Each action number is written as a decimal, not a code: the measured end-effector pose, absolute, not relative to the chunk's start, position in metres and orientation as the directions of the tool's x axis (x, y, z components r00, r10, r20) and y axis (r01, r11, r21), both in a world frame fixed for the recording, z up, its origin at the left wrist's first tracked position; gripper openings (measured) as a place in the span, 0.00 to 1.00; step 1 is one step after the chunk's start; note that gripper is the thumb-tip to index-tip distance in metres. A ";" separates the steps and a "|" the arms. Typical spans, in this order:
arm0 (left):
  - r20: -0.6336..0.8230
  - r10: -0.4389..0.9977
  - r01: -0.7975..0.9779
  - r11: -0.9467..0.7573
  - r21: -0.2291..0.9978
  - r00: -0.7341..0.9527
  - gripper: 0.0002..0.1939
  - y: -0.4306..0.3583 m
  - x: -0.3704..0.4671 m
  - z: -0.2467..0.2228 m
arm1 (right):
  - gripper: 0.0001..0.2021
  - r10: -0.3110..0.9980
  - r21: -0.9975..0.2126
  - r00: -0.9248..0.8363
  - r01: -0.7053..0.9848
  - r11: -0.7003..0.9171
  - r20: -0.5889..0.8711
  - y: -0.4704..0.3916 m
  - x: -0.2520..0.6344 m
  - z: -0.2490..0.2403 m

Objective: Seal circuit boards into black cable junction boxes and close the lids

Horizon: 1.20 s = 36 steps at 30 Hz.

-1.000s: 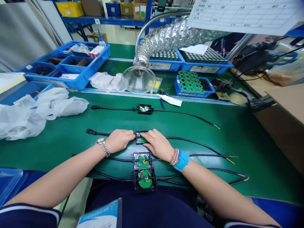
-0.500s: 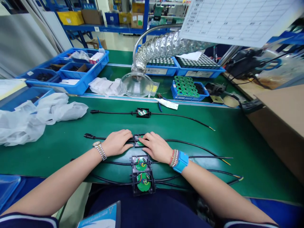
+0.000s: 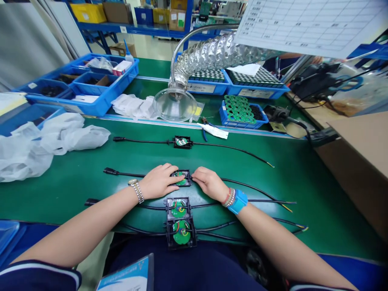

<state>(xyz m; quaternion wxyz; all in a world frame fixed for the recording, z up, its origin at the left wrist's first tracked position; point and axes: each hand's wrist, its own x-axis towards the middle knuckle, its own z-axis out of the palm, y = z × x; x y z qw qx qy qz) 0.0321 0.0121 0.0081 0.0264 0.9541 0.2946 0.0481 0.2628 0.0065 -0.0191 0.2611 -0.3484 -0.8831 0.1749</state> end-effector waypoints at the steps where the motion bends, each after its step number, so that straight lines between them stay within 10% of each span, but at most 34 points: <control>1: 0.078 0.558 0.553 -0.829 0.079 0.826 0.19 0.012 0.032 0.008 | 0.10 0.703 -0.492 -0.629 0.520 0.698 0.333 0.008 0.263 -0.019; 16: 0.113 0.539 0.530 -0.842 0.103 0.834 0.19 0.015 0.030 -0.001 | 0.07 0.768 -0.542 -0.636 0.672 0.505 -0.073 0.028 0.252 0.009; 32: 0.039 0.649 0.560 -0.683 0.468 0.759 0.17 -0.056 0.016 0.045 | 0.10 0.685 -0.677 -0.728 0.487 0.552 0.035 -0.050 0.271 0.035; 36: 0.096 0.734 0.659 -0.653 0.373 0.672 0.15 -0.005 0.011 0.047 | 0.12 0.758 -0.549 -0.631 0.579 0.603 0.167 0.001 0.283 0.034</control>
